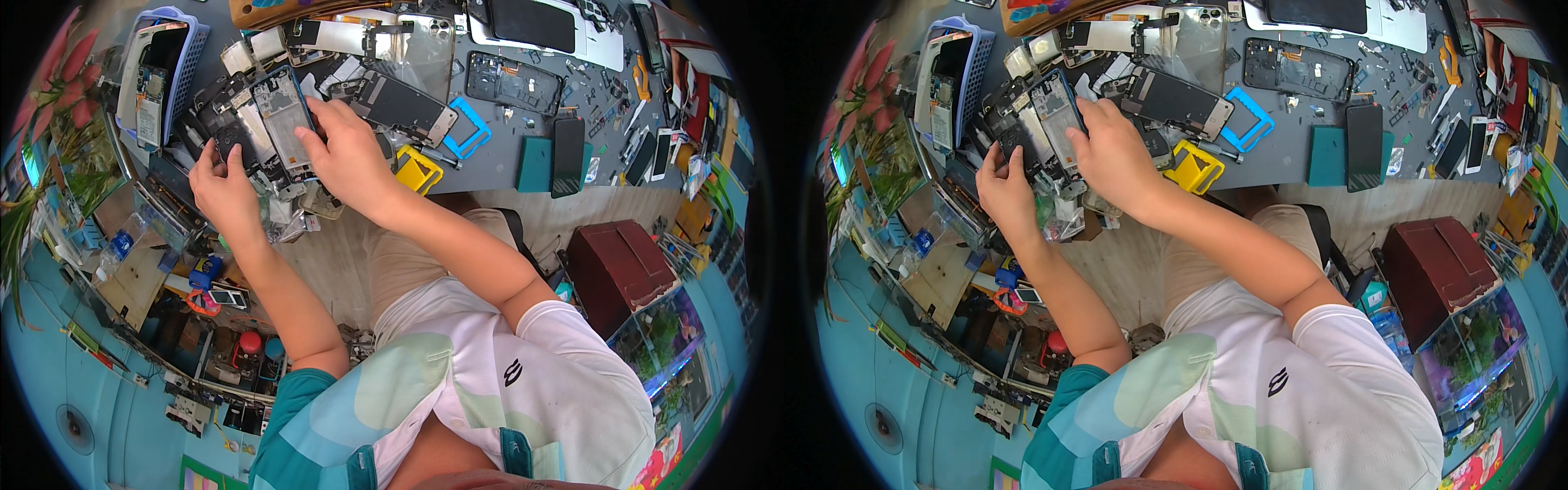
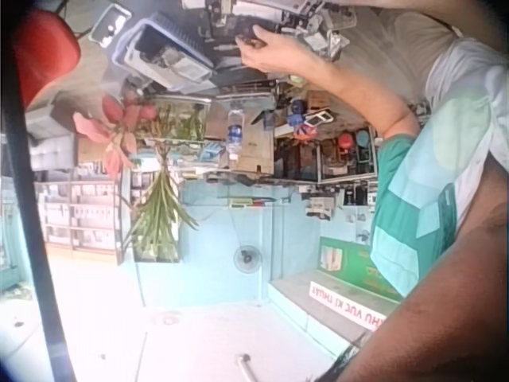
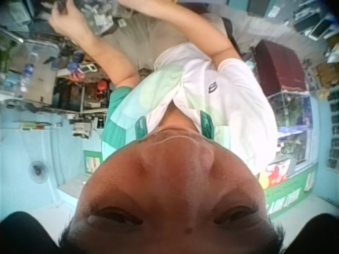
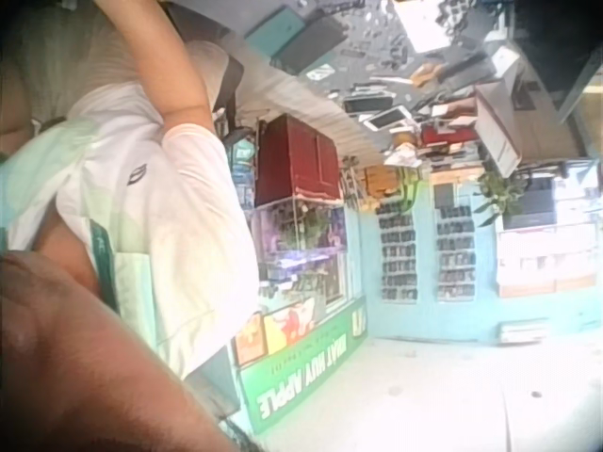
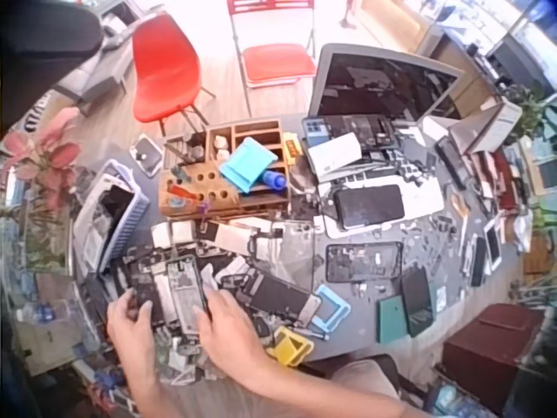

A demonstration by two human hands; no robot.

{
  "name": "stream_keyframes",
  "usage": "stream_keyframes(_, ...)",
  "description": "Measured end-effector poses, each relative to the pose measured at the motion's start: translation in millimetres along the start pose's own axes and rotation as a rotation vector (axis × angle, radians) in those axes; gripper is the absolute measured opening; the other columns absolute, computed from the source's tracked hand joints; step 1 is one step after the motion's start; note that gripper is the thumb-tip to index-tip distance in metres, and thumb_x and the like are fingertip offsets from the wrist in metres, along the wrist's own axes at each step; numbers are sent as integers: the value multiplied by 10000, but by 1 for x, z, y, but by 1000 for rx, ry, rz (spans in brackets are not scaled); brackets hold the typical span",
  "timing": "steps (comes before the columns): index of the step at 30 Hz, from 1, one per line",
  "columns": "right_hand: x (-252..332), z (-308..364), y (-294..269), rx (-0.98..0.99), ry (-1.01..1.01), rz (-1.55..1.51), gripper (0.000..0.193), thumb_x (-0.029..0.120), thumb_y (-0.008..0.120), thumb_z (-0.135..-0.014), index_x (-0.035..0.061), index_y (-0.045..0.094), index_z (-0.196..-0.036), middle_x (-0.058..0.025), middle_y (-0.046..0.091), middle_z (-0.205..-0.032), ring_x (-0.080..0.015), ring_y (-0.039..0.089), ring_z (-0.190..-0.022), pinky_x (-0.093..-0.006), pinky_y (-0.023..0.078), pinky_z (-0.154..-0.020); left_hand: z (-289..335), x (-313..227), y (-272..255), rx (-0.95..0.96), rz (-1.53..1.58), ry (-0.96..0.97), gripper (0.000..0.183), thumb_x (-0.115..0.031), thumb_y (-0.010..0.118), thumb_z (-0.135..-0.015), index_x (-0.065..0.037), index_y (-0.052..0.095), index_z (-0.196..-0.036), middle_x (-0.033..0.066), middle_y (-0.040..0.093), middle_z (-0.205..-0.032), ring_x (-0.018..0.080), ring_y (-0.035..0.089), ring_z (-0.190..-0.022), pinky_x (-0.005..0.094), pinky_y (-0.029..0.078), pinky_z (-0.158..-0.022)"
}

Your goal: The person handles a disassembled smartphone, removes a battery, and places it on a box. They then pick up a SIM card, insert it into the phone, and continue to handle various phone parts and tools on a cluttered workbench.

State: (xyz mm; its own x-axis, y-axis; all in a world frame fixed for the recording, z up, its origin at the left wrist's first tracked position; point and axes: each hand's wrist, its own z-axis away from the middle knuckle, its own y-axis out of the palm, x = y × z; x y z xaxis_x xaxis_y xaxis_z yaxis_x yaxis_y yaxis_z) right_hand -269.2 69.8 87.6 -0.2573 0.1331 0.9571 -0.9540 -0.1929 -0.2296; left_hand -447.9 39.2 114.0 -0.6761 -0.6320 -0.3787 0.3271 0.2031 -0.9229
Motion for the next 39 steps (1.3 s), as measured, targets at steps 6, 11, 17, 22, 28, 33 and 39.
stream_keyframes(6,8,4,-49,-23,-182,258,276,165,731,-914,-36,670,-1095,-185,637,-1038,-372,653,-966,-445,547,-835,11,-14,-5,-49,-11,51,413,-249,778,-927,-46,716,-1281,147,662,-1201,210,722,-941,375,561,-823)
stream_keyframes(11,-21,3,-132,-185,-160,655,337,247,845,-827,2,651,-954,-154,651,-996,-360,624,-945,-451,511,-782,24,-33,-12,-99,201,61,202,-150,713,-980,12,721,-1102,125,655,-1098,213,689,-896,372,588,-762)
stream_keyframes(17,-24,2,-133,-162,125,681,582,378,920,-727,16,628,-1078,-123,676,-1031,-332,649,-981,-438,526,-823,53,-52,10,-15,324,196,256,-177,647,-1040,21,643,-877,32,587,-818,112,504,-707,283,427,-628)
stream_keyframes(22,-28,-3,-125,-181,199,646,635,330,940,-706,30,594,-1146,-100,680,-1014,-318,660,-947,-442,528,-809,75,-61,28,208,470,171,241,-191,615,-1064,8,639,-931,9,575,-812,88,495,-723,257,417,-647)
stream_keyframes(28,-40,-5,-136,-172,319,259,583,230,928,-762,18,611,-1203,-18,653,-897,-126,629,-822,-282,504,-726,97,-74,46,506,677,16,177,-112,653,-1028,-6,649,-1170,30,655,-958,81,597,-817,241,510,-711)
stream_keyframes(33,-46,-5,-149,-28,477,-251,352,158,854,-870,8,665,-1127,28,667,-944,-55,597,-851,-232,484,-758,105,-91,52,664,889,-161,339,-117,681,-1013,26,610,-1312,97,668,-1093,123,658,-912,261,565,-777)
stream_keyframes(39,-43,8,-171,-112,456,-572,229,110,786,-936,29,669,-1115,10,674,-998,-65,612,-927,-221,465,-862,101,-100,56,643,853,-136,373,-138,694,-1010,49,607,-1321,116,679,-1132,155,680,-977,285,578,-817)
